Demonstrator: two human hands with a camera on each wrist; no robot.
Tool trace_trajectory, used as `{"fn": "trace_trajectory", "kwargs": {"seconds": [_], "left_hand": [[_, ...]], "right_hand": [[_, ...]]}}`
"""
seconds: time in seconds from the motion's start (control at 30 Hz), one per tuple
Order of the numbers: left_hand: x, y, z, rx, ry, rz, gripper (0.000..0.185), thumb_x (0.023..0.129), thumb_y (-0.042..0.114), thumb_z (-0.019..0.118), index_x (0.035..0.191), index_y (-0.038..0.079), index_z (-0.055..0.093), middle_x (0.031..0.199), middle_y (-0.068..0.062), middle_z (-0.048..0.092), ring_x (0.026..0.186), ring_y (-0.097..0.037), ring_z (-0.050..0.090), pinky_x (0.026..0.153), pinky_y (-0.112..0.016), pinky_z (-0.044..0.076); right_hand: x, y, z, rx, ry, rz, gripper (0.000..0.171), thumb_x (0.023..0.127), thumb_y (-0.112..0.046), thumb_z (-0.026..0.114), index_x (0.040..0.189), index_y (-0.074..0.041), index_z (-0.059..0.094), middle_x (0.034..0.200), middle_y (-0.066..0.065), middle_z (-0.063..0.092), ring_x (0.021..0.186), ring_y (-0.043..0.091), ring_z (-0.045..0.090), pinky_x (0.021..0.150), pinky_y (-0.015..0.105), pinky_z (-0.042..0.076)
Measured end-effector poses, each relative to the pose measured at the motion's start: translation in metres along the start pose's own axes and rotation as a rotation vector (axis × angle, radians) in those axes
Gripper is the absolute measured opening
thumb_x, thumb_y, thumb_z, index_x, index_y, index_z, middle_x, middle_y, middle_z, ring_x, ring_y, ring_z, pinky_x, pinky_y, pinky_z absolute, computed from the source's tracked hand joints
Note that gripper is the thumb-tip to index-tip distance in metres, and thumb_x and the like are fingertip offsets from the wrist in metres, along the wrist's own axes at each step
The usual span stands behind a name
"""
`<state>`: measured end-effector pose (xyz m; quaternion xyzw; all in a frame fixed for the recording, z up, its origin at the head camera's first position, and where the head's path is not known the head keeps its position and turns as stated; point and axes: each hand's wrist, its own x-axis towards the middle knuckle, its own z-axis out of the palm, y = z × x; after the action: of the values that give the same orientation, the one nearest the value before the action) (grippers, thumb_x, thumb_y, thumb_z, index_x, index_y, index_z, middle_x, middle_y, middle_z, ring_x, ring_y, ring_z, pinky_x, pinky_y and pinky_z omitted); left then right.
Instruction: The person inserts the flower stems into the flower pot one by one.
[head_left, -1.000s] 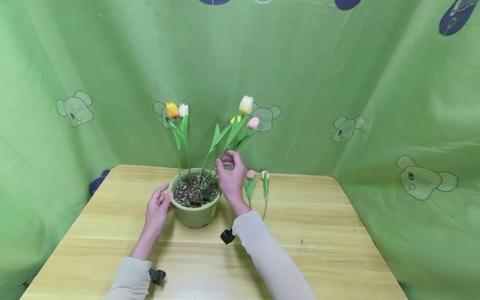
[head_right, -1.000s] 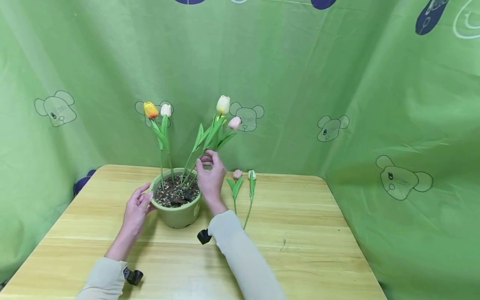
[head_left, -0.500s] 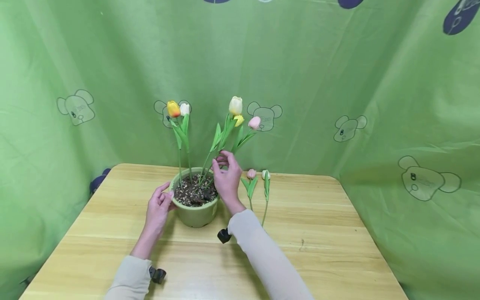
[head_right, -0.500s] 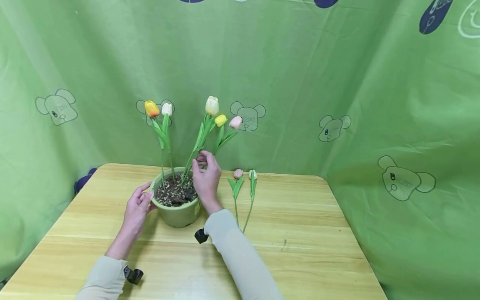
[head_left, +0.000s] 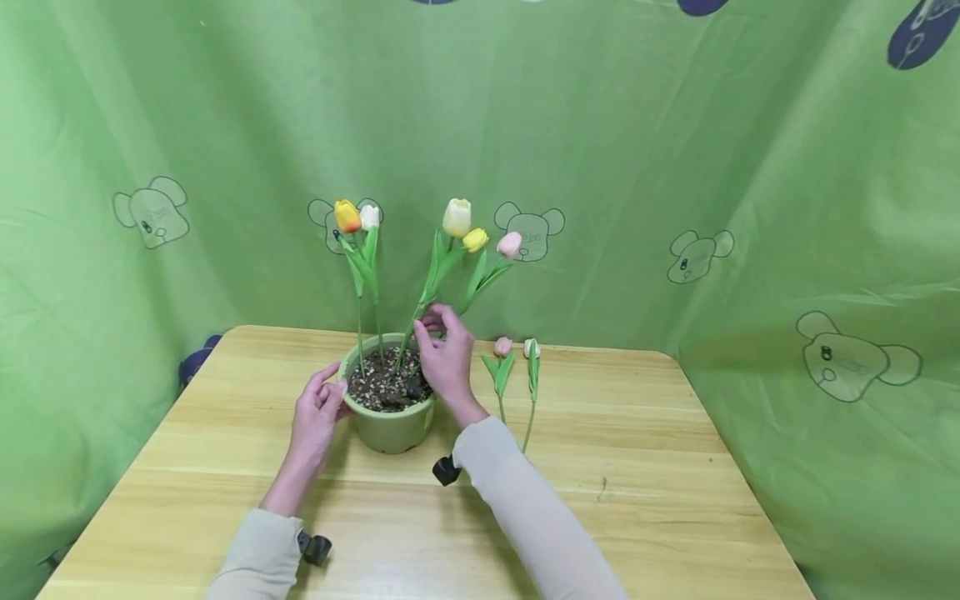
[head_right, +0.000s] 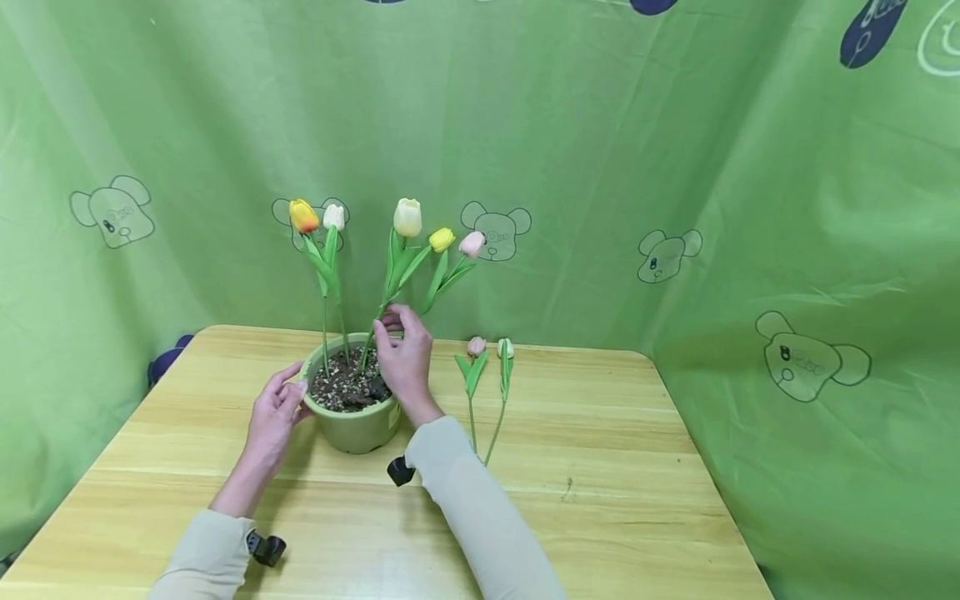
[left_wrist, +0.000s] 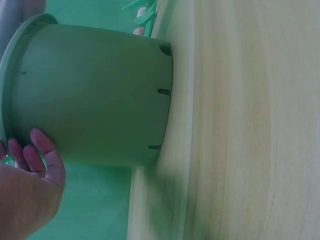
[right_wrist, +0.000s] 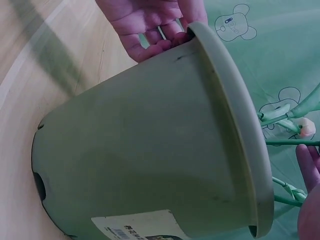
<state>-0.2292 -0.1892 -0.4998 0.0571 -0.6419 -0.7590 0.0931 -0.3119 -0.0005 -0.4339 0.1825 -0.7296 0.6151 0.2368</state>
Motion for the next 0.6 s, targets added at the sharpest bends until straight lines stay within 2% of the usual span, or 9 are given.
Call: {"fn": "trace_trajectory", "kwargs": {"seconds": [0.17,0.23,0.6], "left_hand": [[0.0,0.0,-0.001,0.007,0.002,0.004,0.046,0.109,0.01,0.051,0.154,0.006,0.043,0.091,0.002,0.062,0.084,-0.008,0.066,0.086,-0.023,0.063],[0.0,0.0,-0.001,0.011,0.003,0.004,0.046,0.109,0.01,0.05,0.154,0.006,0.043,0.091,0.002,0.062,0.084,-0.008,0.066,0.086,-0.023,0.063],[0.001,-0.002,-0.001,0.006,0.002,0.012,0.046,0.108,0.009,0.051,0.154,0.005,0.043,0.091,0.002,0.062,0.085,-0.008,0.066,0.085,-0.024,0.064]], "right_hand": [[0.0,0.002,0.004,0.08,-0.048,0.021,0.019,0.096,0.0,0.069,0.113,0.008,0.064,0.103,0.023,0.069,0.095,0.037,0.07,0.077,0.046,0.068],[0.001,0.004,0.006,0.099,-0.057,0.023,0.019,0.097,0.001,0.068,0.112,0.01,0.064,0.102,0.024,0.068,0.094,0.037,0.07,0.076,0.049,0.067],[-0.004,0.01,0.014,0.066,-0.111,0.013,0.015,0.097,0.002,0.067,0.112,0.003,0.065,0.101,0.02,0.068,0.092,0.03,0.07,0.074,0.041,0.068]]}}
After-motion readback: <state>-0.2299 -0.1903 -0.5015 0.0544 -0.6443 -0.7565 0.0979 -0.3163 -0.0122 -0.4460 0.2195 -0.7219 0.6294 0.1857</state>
